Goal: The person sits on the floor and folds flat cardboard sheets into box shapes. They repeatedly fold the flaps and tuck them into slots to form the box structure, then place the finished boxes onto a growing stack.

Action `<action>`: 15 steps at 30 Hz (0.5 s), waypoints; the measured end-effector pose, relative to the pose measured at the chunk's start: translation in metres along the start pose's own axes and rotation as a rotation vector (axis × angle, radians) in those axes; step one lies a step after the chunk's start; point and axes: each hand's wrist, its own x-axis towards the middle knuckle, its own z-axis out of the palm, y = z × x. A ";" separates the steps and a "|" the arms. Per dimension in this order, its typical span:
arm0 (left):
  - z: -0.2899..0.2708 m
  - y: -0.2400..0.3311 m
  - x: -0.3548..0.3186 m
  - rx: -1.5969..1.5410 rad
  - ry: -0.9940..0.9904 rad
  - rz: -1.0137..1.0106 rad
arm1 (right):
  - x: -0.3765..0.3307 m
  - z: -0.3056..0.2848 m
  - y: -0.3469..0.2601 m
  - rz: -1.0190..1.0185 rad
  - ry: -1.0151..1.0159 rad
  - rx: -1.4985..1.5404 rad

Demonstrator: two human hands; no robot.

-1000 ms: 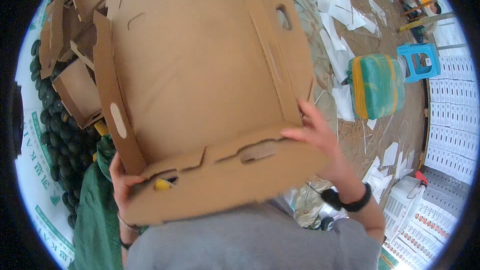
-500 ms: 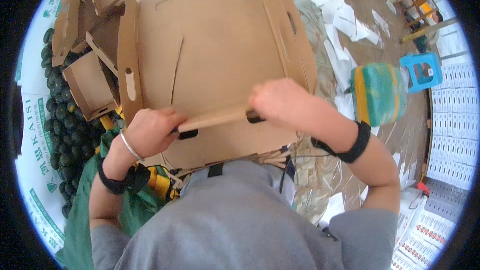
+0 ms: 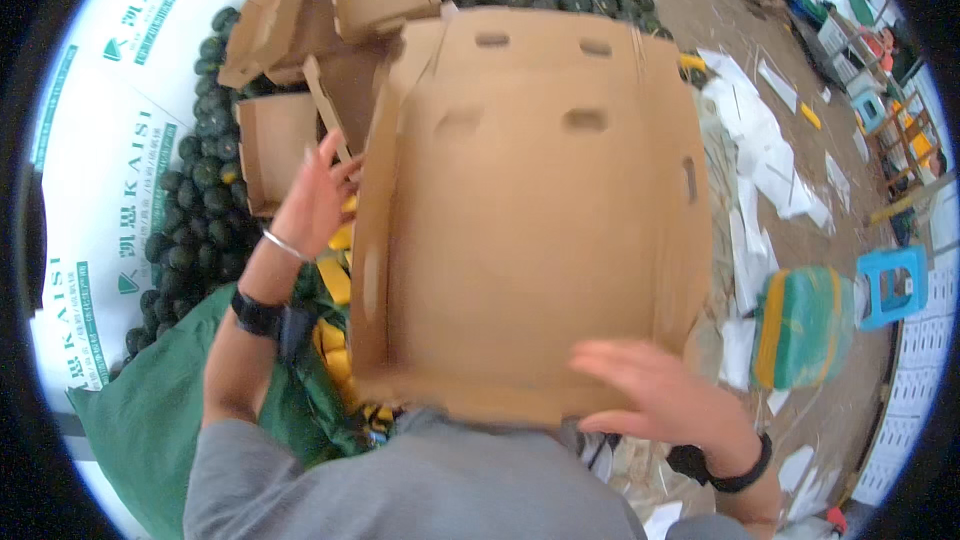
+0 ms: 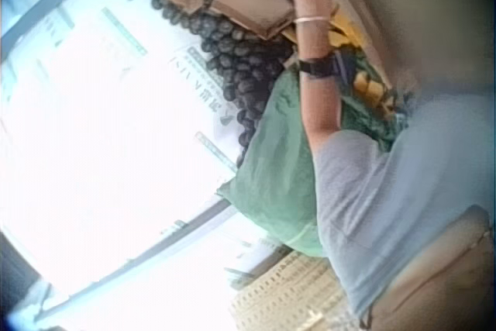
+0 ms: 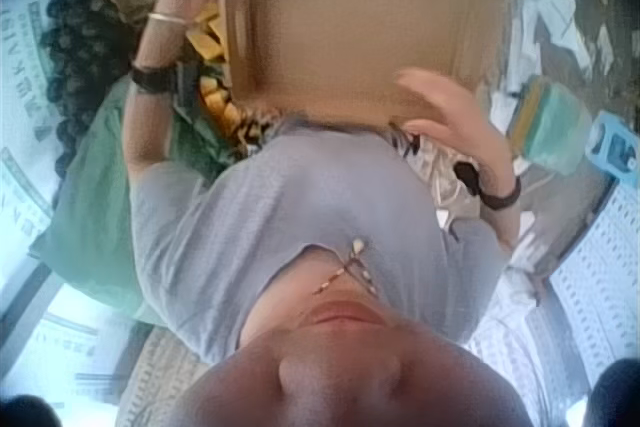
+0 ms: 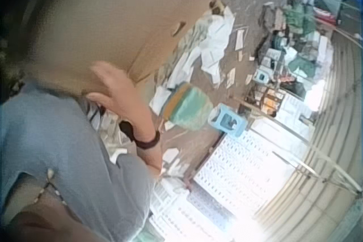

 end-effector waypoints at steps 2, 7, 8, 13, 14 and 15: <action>-0.008 0.000 -0.006 0.123 -0.037 0.001 | 0.000 -0.026 0.028 0.155 0.403 0.033; -0.001 -0.052 0.039 0.048 -0.195 0.125 | 0.042 0.005 0.203 0.473 0.824 0.519; -0.005 -0.066 0.045 0.011 -0.117 0.136 | 0.055 0.017 0.210 0.423 0.854 0.735; 0.001 -0.048 0.016 0.117 -0.201 0.195 | 0.058 0.019 0.169 0.080 0.715 0.943; -0.003 -0.047 0.021 0.100 -0.198 0.276 | 0.059 0.019 0.171 0.004 0.769 0.875; -0.004 -0.047 0.028 0.080 -0.196 0.350 | 0.062 0.020 0.171 -0.017 0.873 1.043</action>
